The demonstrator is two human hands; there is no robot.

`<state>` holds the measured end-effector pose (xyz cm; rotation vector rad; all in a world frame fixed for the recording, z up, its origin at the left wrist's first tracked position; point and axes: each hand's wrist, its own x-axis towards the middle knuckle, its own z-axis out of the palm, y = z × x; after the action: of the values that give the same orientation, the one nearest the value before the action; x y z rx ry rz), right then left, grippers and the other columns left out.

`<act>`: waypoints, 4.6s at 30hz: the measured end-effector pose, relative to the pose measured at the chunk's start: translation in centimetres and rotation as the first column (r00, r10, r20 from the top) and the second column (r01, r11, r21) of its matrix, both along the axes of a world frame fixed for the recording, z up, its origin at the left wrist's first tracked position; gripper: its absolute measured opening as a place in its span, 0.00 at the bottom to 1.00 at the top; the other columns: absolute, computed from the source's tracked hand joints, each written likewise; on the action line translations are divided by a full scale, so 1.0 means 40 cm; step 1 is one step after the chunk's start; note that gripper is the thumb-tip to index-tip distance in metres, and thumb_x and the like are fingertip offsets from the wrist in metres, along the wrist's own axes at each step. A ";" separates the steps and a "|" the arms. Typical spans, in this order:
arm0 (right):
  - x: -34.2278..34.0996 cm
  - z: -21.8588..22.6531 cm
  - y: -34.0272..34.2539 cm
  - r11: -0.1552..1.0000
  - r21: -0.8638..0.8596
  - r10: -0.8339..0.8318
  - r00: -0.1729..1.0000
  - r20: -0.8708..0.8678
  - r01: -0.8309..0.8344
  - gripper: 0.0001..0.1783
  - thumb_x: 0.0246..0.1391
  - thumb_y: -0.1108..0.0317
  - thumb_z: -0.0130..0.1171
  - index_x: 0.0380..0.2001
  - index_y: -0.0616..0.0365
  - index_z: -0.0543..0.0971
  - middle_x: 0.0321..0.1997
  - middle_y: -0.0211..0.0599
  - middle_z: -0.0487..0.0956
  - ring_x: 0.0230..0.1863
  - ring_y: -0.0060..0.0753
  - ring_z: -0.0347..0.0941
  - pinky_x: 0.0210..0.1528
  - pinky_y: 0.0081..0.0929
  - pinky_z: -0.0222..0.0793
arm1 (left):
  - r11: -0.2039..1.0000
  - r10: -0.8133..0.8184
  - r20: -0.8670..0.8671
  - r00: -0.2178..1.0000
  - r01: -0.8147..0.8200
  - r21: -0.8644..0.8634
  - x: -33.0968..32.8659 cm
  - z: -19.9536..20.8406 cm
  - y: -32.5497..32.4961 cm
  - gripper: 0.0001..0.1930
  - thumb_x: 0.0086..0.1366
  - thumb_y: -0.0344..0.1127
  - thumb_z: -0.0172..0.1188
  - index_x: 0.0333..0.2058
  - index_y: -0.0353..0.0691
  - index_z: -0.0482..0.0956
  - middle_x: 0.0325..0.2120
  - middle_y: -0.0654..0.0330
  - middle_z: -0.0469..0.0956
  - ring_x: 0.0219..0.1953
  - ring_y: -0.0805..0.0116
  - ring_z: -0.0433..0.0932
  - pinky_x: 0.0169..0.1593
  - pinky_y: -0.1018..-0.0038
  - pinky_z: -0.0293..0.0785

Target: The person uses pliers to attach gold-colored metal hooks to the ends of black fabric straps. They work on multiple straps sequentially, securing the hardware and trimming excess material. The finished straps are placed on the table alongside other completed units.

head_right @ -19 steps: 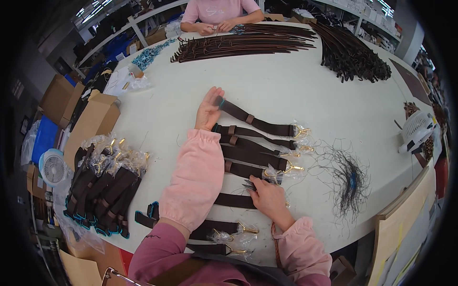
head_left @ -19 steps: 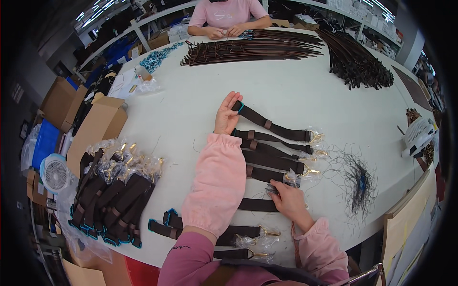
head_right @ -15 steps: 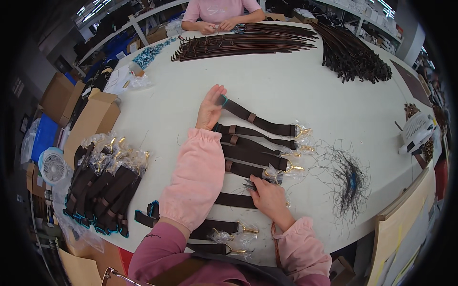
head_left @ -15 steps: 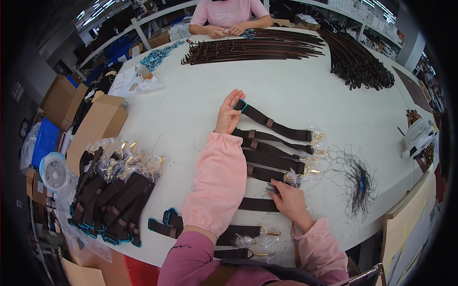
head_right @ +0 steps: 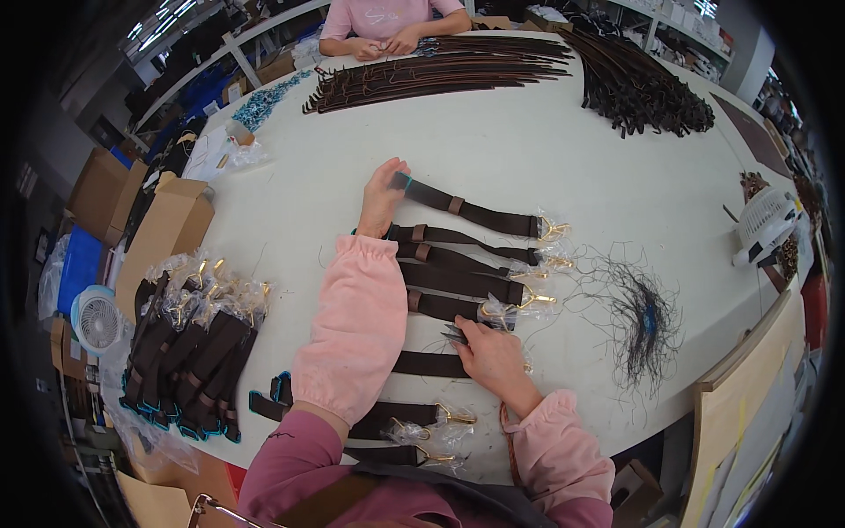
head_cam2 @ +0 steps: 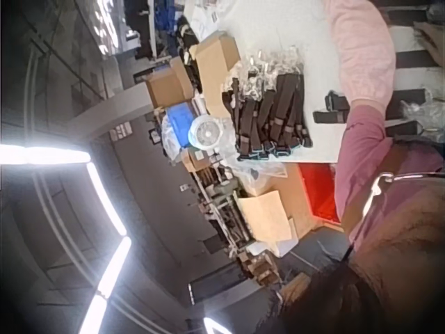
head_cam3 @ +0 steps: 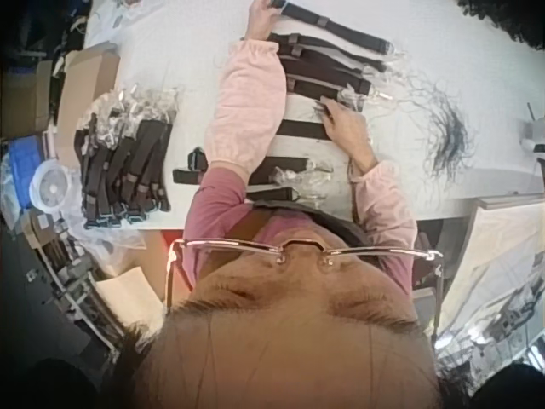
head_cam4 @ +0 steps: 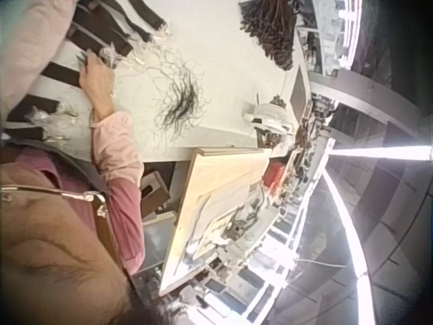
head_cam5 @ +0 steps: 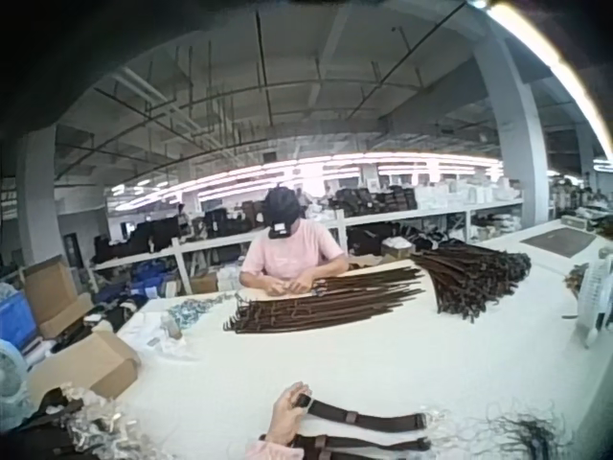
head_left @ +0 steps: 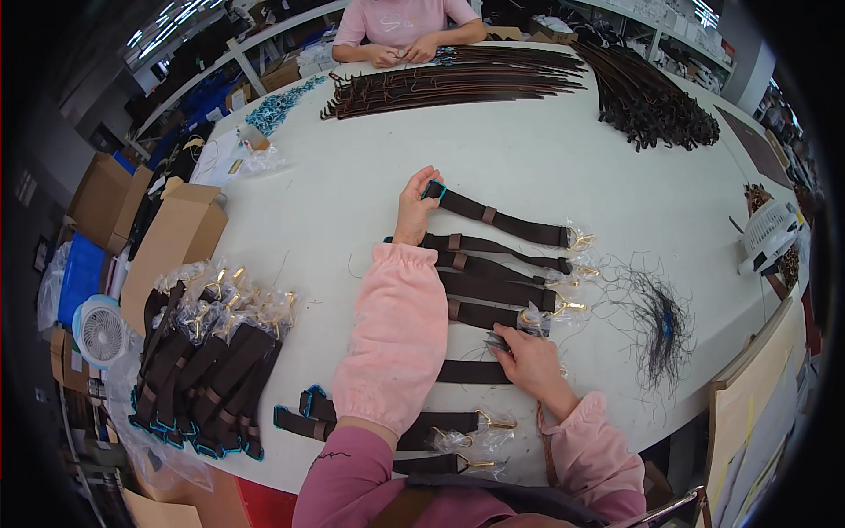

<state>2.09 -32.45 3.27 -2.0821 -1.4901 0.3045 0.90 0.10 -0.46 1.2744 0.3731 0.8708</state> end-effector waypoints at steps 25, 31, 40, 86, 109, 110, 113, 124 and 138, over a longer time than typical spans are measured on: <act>0.086 0.038 -0.236 0.998 0.013 -0.055 0.998 -0.033 0.056 0.15 0.41 0.66 0.62 0.34 0.56 0.74 0.26 0.37 0.76 0.28 0.42 0.74 0.31 0.35 0.67 | 0.362 0.265 -0.808 0.526 0.723 0.589 -0.509 0.163 -0.364 0.17 0.47 0.34 0.62 0.36 0.37 0.70 0.31 0.52 0.73 0.37 0.56 0.72 0.40 0.64 0.67; 0.078 0.122 -0.217 0.990 -0.022 -0.140 0.990 -0.024 0.139 0.10 0.40 0.66 0.60 0.25 0.59 0.74 0.18 0.38 0.74 0.23 0.43 0.72 0.25 0.34 0.65 | 0.549 0.118 -0.861 0.494 0.691 0.471 -0.494 0.336 -0.353 0.14 0.48 0.31 0.60 0.34 0.36 0.69 0.27 0.51 0.73 0.27 0.55 0.73 0.32 0.68 0.68; -0.129 0.060 -0.279 0.994 -0.011 0.108 0.984 -0.142 -0.111 0.14 0.40 0.63 0.61 0.30 0.58 0.74 0.17 0.39 0.75 0.20 0.44 0.72 0.22 0.34 0.65 | 0.411 0.278 -0.943 0.182 0.865 0.288 -0.754 0.331 -0.448 0.23 0.42 0.38 0.67 0.37 0.39 0.70 0.36 0.53 0.71 0.42 0.54 0.70 0.44 0.66 0.67; -0.046 0.051 0.003 0.999 0.029 0.020 0.969 0.245 -0.028 0.20 0.42 0.58 0.61 0.40 0.51 0.74 0.17 0.37 0.76 0.20 0.42 0.74 0.22 0.37 0.66 | 0.286 0.234 -0.761 0.605 0.705 0.648 -0.341 0.125 -0.403 0.19 0.48 0.41 0.64 0.37 0.38 0.72 0.34 0.56 0.69 0.41 0.58 0.69 0.42 0.66 0.67; 0.051 0.065 -0.189 0.988 -0.150 0.049 0.994 0.096 -0.034 0.21 0.41 0.66 0.60 0.42 0.54 0.74 0.23 0.40 0.78 0.26 0.44 0.75 0.28 0.38 0.67 | 0.391 0.112 -0.786 0.608 0.700 0.597 -0.229 0.139 -0.548 0.18 0.51 0.45 0.63 0.33 0.37 0.71 0.26 0.53 0.76 0.27 0.52 0.75 0.33 0.63 0.69; 0.057 0.069 -0.190 0.981 -0.185 0.066 0.995 0.076 -0.051 0.21 0.41 0.65 0.60 0.43 0.54 0.74 0.23 0.40 0.78 0.26 0.45 0.75 0.28 0.38 0.67 | 0.377 0.126 -0.802 0.584 0.720 0.583 -0.222 0.133 -0.561 0.19 0.51 0.46 0.62 0.32 0.37 0.71 0.25 0.53 0.77 0.26 0.51 0.75 0.32 0.62 0.69; 0.087 0.102 -0.190 0.944 -0.291 0.158 0.987 -0.014 -0.155 0.22 0.43 0.60 0.61 0.44 0.55 0.74 0.23 0.43 0.78 0.26 0.44 0.75 0.29 0.37 0.67 | 0.385 0.105 -0.884 0.455 0.801 0.458 -0.211 0.129 -0.566 0.19 0.51 0.48 0.62 0.30 0.38 0.71 0.24 0.51 0.76 0.28 0.51 0.75 0.32 0.62 0.69; 0.166 0.126 -0.062 0.941 -0.222 0.203 0.952 -0.228 -0.254 0.18 0.51 0.53 0.51 0.34 0.58 0.71 0.23 0.41 0.75 0.27 0.43 0.72 0.30 0.36 0.64 | 0.477 -0.112 -0.853 0.511 0.780 0.405 -0.203 0.080 -0.529 0.09 0.49 0.34 0.60 0.21 0.34 0.72 0.19 0.53 0.75 0.23 0.54 0.73 0.29 0.64 0.67; 0.130 0.046 -0.130 0.964 -0.089 0.231 0.956 -0.180 -0.249 0.13 0.43 0.64 0.60 0.33 0.58 0.76 0.32 0.37 0.75 0.32 0.40 0.72 0.33 0.32 0.67 | 0.449 0.198 -0.852 0.485 0.727 0.519 -0.212 0.126 -0.605 0.10 0.48 0.35 0.56 0.26 0.33 0.73 0.19 0.49 0.75 0.24 0.49 0.76 0.30 0.60 0.71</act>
<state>7.29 -37.66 5.10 -1.9038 -1.6559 0.6535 -7.60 -24.11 4.56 2.6833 0.4194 -0.1154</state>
